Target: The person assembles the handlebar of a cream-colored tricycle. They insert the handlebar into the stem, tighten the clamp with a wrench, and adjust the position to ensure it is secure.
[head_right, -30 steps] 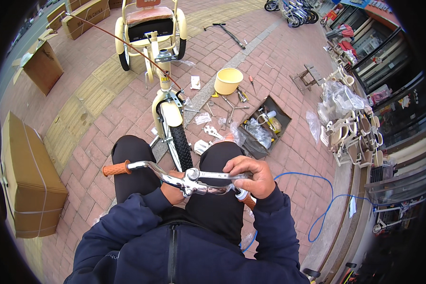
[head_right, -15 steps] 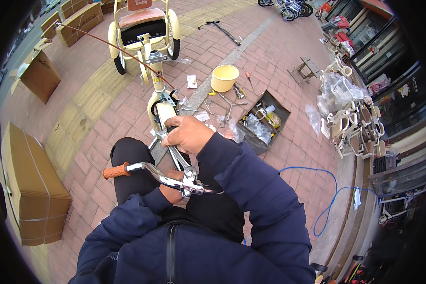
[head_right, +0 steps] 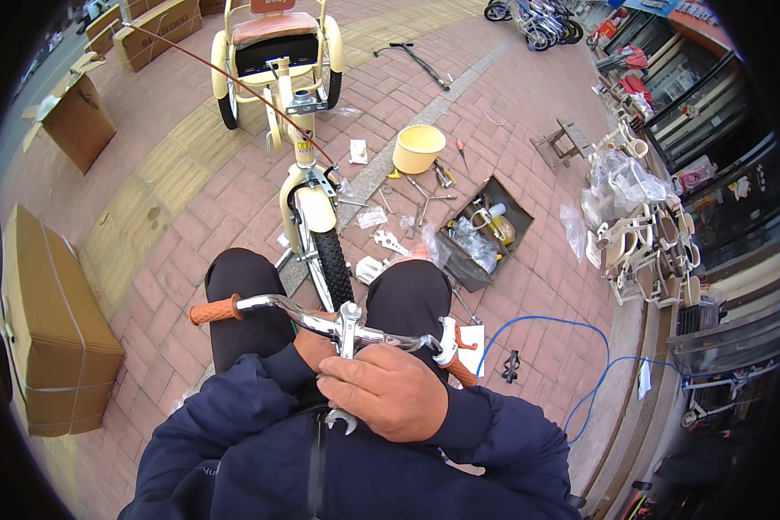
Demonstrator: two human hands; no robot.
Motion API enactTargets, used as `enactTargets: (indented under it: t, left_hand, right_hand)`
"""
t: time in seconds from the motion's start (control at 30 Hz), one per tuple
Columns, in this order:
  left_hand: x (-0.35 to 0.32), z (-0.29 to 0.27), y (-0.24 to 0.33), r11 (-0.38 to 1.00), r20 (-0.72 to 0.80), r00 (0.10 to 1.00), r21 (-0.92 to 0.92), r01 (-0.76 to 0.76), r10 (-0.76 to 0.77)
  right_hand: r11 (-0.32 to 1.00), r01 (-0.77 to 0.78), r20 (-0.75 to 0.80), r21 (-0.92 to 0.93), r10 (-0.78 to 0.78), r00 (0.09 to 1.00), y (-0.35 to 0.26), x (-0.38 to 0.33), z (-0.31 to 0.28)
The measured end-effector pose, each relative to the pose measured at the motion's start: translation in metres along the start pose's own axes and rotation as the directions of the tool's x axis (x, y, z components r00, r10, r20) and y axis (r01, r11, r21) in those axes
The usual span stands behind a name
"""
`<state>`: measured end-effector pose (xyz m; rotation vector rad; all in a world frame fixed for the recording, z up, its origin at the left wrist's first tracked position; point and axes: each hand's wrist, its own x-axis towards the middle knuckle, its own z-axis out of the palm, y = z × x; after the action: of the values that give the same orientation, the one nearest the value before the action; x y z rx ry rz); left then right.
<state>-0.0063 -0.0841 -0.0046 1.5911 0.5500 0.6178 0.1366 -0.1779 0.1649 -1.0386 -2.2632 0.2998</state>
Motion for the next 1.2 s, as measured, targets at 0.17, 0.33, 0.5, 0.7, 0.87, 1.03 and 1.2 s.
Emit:
enactTargets:
  t: [0.17, 0.33, 0.5, 0.7, 0.87, 1.03, 1.2]
  left_hand:
    - [0.001, 0.001, 0.002, 0.987, 0.043, 0.995, 0.128, -0.099, 0.094]
    - [0.006, 0.004, -0.005, 0.943, 0.074, 0.970, 0.226, -0.243, 0.233]
    - [0.006, 0.002, -0.007, 0.926, 0.136, 0.963, 0.271, -0.262, 0.233]
    - [0.002, -0.004, 0.005, 0.953, 0.102, 0.983, 0.249, -0.174, 0.153]
    - [0.001, 0.000, 0.003, 0.956, 0.073, 0.981, 0.226, -0.189, 0.177]
    - [0.002, 0.003, -0.004, 0.946, 0.070, 0.978, 0.249, -0.207, 0.195]
    - [0.004, 0.003, -0.014, 0.935, 0.134, 0.973, 0.278, -0.219, 0.188]
  right_hand:
    - [0.712, -0.111, -0.204, 0.693, 0.342, 0.917, 0.026, -0.053, 0.001]
    - [-0.050, 0.030, 0.020, 0.998, 0.785, 0.619, 0.067, -0.050, 0.003]
    - [-0.204, -0.054, 0.199, 0.977, 0.804, 0.560, 0.110, -0.010, 0.003]
    - [-0.128, 0.045, 0.062, 0.991, 0.722, 0.689, 0.091, -0.018, -0.008]
    - [-0.095, 0.102, 0.000, 0.990, 0.732, 0.681, 0.070, -0.047, 0.001]
    - [-0.128, 0.023, 0.081, 0.991, 0.750, 0.656, 0.079, -0.062, 0.002]
    - [-0.254, -0.148, 0.285, 0.956, 0.683, 0.673, 0.115, -0.033, -0.002]
